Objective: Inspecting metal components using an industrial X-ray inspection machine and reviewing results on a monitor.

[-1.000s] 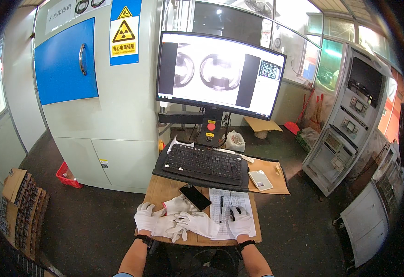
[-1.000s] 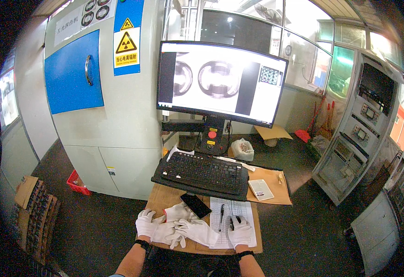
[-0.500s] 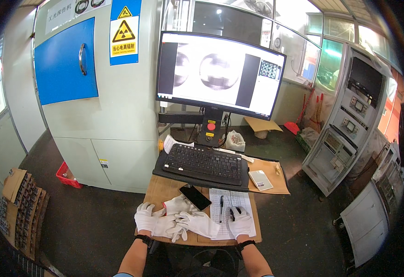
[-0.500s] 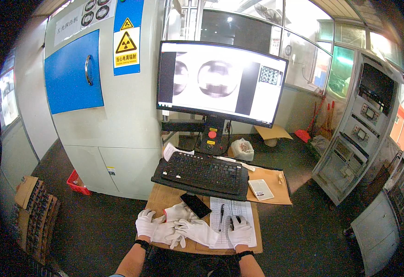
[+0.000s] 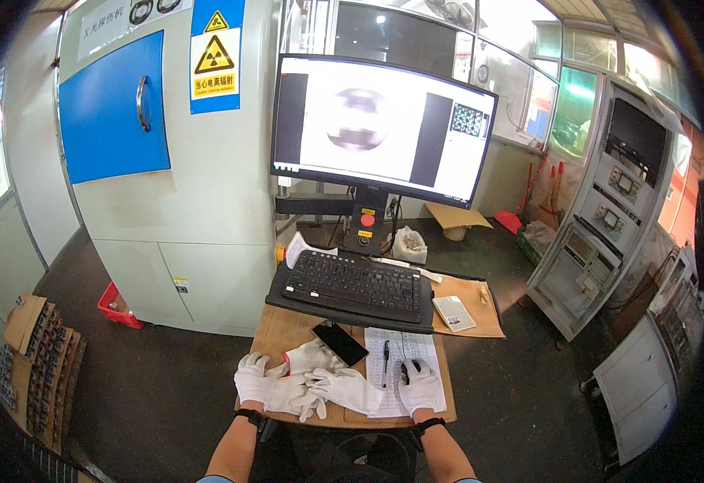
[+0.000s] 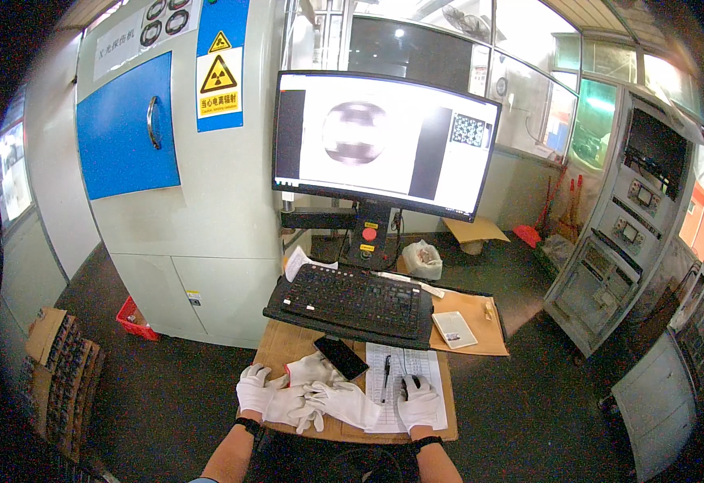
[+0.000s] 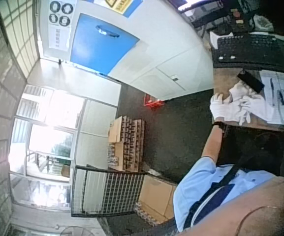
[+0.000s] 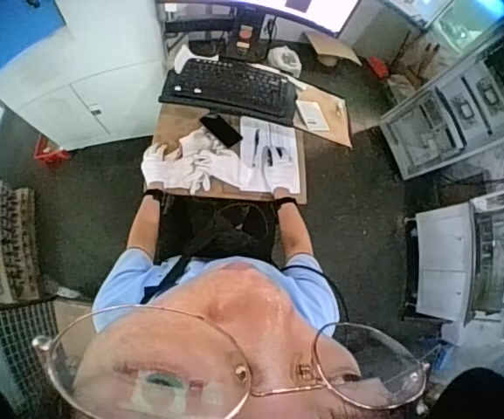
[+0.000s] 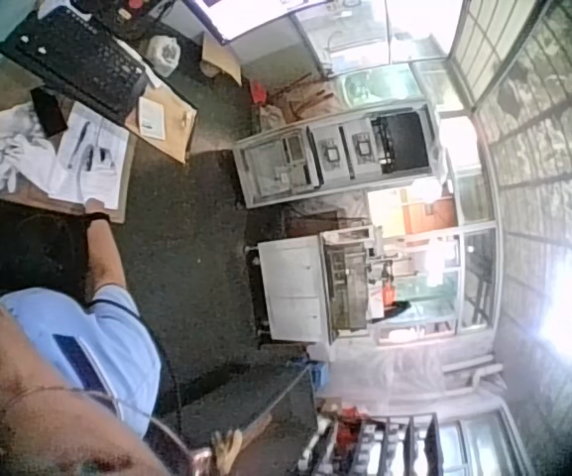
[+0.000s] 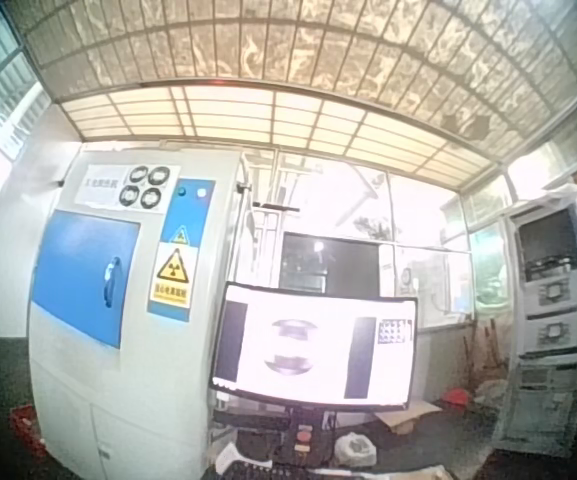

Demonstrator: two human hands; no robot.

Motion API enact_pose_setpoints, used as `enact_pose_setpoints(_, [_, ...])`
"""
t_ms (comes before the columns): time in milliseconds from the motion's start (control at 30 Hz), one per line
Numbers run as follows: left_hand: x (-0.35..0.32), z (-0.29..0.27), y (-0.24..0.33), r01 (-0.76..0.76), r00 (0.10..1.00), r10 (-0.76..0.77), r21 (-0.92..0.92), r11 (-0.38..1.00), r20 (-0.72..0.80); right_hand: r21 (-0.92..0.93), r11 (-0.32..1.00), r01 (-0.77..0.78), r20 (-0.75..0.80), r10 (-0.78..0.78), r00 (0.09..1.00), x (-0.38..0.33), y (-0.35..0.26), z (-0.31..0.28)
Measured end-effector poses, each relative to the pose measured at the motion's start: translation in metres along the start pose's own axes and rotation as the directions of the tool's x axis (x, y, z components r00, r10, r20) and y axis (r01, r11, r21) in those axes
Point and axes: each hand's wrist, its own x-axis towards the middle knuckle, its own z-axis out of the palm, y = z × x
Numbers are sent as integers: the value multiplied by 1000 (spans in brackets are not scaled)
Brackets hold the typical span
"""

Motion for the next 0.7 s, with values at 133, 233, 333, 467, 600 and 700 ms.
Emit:
enact_pose_setpoints(133, [-1, 0, 3, 8, 1000, -8, 3, 1000, 5, -10, 1000, -17, 23, 17, 1000, 0, -3, -6])
enact_pose_setpoints(233, [-2, 2, -1, -9, 1000, 9, 1, 1000, -24, -9, 1000, -24, 40, 25, 999, 1, -5, -8])
enact_pose_setpoints(333, [-2, 1, 0, -12, 1000, 12, -7, 1000, -25, 2, 1000, -24, 47, 24, 999, 0, -4, -8])
enact_pose_setpoints(467, [-1, -4, 6, -9, 1000, 9, -10, 1000, 2, 25, 1000, -18, 40, 17, 999, 0, -2, -10])
enact_pose_setpoints(600, [-2, -5, 4, 8, 1000, -8, -9, 1000, 17, 23, 1000, -14, 32, 13, 999, 0, -4, -10])
enact_pose_setpoints(700, [-2, -4, 2, 11, 1000, -11, -5, 1000, 26, 15, 1000, -5, 14, 5, 1000, 0, -4, -9])
